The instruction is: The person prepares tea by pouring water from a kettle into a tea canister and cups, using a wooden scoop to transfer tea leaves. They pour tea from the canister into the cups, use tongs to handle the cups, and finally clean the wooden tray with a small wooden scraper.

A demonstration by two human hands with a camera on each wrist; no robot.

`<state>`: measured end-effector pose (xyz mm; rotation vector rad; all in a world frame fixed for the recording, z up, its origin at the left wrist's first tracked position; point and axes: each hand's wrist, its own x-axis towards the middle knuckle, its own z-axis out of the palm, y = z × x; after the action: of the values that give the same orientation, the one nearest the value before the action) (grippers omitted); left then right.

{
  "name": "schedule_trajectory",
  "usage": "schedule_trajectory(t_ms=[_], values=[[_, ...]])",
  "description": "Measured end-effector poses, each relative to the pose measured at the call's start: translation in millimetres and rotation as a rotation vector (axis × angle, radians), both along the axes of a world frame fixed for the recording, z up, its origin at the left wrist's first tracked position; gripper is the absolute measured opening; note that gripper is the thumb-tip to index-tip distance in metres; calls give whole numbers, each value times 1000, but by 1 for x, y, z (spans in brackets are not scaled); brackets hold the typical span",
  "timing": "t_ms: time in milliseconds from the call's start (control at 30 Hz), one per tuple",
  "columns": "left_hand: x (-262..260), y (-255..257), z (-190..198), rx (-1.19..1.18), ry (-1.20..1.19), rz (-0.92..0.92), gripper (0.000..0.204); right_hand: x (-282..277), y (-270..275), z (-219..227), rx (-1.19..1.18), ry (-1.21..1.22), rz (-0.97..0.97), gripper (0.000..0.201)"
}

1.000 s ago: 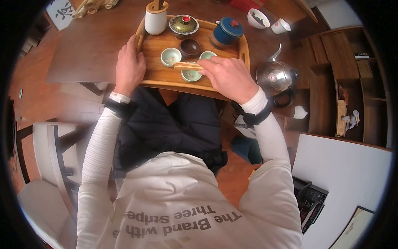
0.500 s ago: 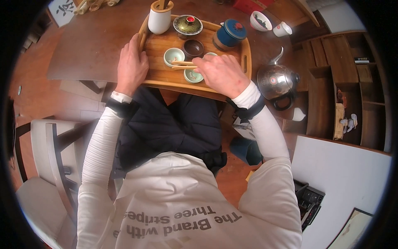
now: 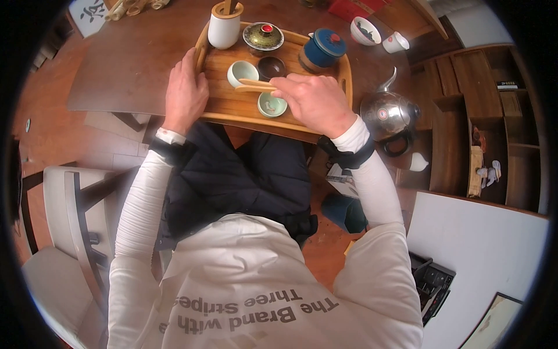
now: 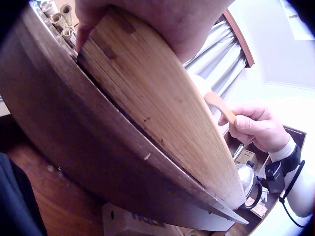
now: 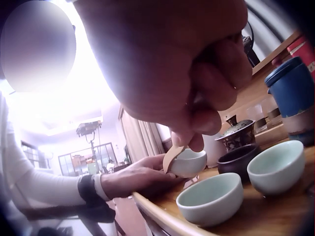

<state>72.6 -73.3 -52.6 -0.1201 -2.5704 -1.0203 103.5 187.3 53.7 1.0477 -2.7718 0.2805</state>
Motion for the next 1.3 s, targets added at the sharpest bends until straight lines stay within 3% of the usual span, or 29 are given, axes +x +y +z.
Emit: schedule_trajectory(t_ms=[133,200,233,300,333,400,500,867,1067,1133,1300], values=[[-1,0,-1,2,3,-1,55,-5,17,-3,-277,-41,16,28],[-1,0,0,-4,2,-2,55,0,19,5,-440,-312,-183,32],[-1,0,0,-9,3,-2,55,-1,23,-2,-440,-310,-184,32],[-2,0,-3,-29,45,-2,56,-2,31,-23,-747,-417,-235,31],[-2,0,-3,-49,86,1,56,0,31,-21,-747,-416,-235,31],[-2,0,-3,-49,83,0,56,6,30,-13,-912,-683,-320,31],[-2,0,-3,-50,80,1,56,11,32,-9,-1091,-774,-359,30],[-3,-1,-4,-64,73,2,56,19,33,15,-1396,-838,-288,32],[-2,0,-2,-58,79,0,57,21,34,-6,-1563,-996,-223,30],[-2,0,-1,-47,61,-2,57,22,32,-16,-1645,-1085,-291,30],[-2,-1,-2,-49,74,-3,56,24,36,-25,-1677,-1142,-271,30]])
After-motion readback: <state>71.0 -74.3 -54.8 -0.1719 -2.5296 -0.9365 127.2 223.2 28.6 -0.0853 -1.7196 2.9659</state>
